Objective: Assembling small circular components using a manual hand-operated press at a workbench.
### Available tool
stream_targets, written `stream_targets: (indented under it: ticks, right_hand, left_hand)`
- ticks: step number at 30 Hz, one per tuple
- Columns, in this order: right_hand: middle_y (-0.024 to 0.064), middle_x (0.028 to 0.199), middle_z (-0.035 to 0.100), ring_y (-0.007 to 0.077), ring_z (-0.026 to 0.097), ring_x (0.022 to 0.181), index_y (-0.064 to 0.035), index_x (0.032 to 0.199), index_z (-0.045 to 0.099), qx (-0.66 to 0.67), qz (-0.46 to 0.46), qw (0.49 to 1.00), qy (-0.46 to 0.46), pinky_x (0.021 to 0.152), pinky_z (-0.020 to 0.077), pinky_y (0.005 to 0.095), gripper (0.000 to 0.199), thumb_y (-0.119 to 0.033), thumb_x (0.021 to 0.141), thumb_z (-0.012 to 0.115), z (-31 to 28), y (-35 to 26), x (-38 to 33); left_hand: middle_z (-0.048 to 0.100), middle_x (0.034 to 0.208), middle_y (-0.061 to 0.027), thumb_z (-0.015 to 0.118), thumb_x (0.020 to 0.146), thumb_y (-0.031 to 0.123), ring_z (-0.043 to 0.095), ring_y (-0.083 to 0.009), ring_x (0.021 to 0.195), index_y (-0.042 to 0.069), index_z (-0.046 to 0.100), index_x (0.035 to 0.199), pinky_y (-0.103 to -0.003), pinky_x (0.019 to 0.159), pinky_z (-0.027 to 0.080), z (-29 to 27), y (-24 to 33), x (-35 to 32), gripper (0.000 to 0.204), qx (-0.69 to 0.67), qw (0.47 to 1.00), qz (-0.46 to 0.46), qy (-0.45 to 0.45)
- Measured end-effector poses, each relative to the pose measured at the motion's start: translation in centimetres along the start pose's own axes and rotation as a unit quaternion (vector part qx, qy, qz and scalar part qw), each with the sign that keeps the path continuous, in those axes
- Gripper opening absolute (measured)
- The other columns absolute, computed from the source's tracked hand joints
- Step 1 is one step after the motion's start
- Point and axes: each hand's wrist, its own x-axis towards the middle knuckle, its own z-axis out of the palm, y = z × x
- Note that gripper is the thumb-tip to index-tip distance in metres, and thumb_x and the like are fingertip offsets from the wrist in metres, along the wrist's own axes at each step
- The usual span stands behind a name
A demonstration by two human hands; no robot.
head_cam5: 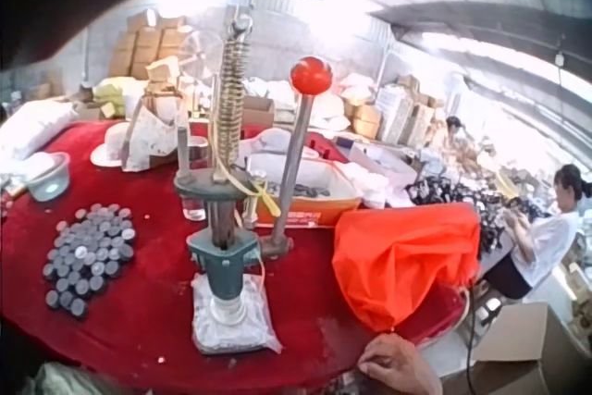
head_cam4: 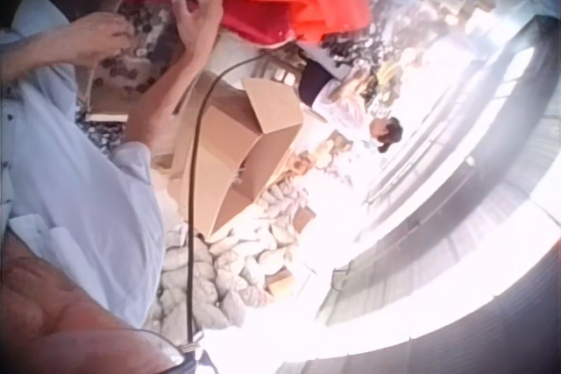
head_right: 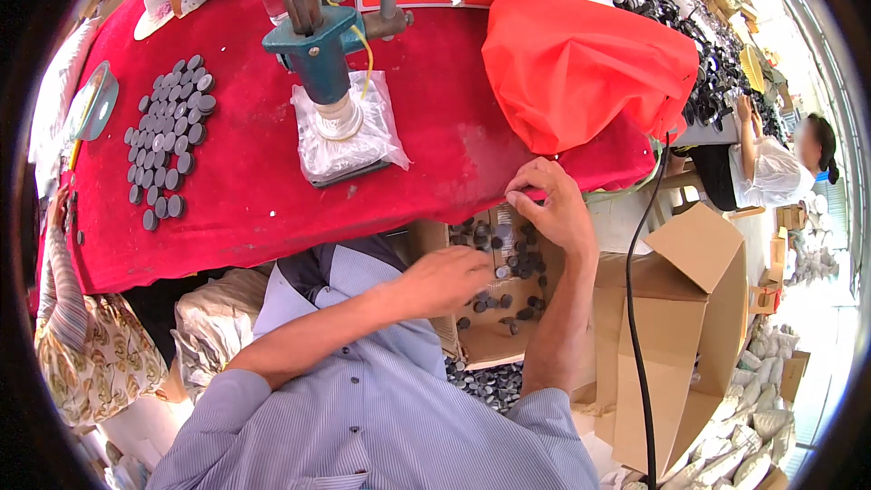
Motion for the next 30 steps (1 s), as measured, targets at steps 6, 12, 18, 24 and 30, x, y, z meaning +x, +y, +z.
stream_targets:
  ticks: [6,12,18,24,30]
  right_hand:
    - [0.0070,0.081,0.063,0.0234,0.061,0.083,-0.0013,0.086,0.069,0.005,0.025,0.997,0.072,0.079,0.0476,0.0353,0.012,-0.009,0.078,0.075,1.7,0.0,1.1]
    - [0.0121,0.069,0.060,0.0294,0.057,0.064,-0.0034,0.075,0.065,-0.130,-0.039,0.943,0.303,0.063,0.0445,0.0410,0.013,-0.011,0.076,0.076,7.0,-0.2,2.0]
    - [0.0099,0.064,0.049,0.0294,0.048,0.061,-0.0061,0.073,0.056,-0.207,-0.067,0.886,0.410,0.059,0.0353,0.0442,0.017,-0.009,0.080,0.071,8.7,2.8,1.8]
    - [0.0109,0.065,0.050,0.0301,0.048,0.062,-0.0045,0.075,0.056,-0.223,-0.081,0.875,0.422,0.060,0.0370,0.0467,0.015,-0.010,0.080,0.070,9.3,3.1,2.7]
    - [0.0117,0.071,0.059,0.0329,0.055,0.066,-0.0045,0.080,0.060,-0.250,-0.109,0.862,0.427,0.062,0.0418,0.0475,0.014,-0.011,0.085,0.071,8.7,6.2,2.9]
  left_hand:
    - [0.069,0.103,-0.0122,0.069,0.091,0.011,0.068,-0.0309,0.094,0.002,0.068,0.107,-0.040,0.080,0.055,-8.3,-0.4,-8.2,0.018,-0.093,0.986,-0.127,0.049]
    - [0.072,0.093,-0.0100,0.070,0.091,0.006,0.069,-0.0216,0.088,0.001,0.071,0.102,-0.033,0.076,0.054,-13.1,2.9,-14.4,0.013,-0.145,0.934,-0.250,0.209]
    - [0.071,0.092,-0.0095,0.069,0.095,0.014,0.068,-0.0211,0.084,0.002,0.071,0.102,-0.034,0.075,0.053,-15.2,6.9,-16.0,0.014,-0.233,0.913,-0.204,0.267]
    - [0.071,0.095,-0.0089,0.061,0.102,0.022,0.067,-0.0202,0.084,0.002,0.071,0.107,-0.033,0.072,0.052,-20.2,14.1,-15.3,0.023,-0.379,0.877,-0.017,0.295]
    - [0.066,0.106,-0.0175,0.051,0.104,0.019,0.064,-0.0275,0.089,-0.004,0.067,0.118,-0.036,0.079,0.052,-22.9,19.1,-11.0,0.032,-0.426,0.800,0.321,0.276]
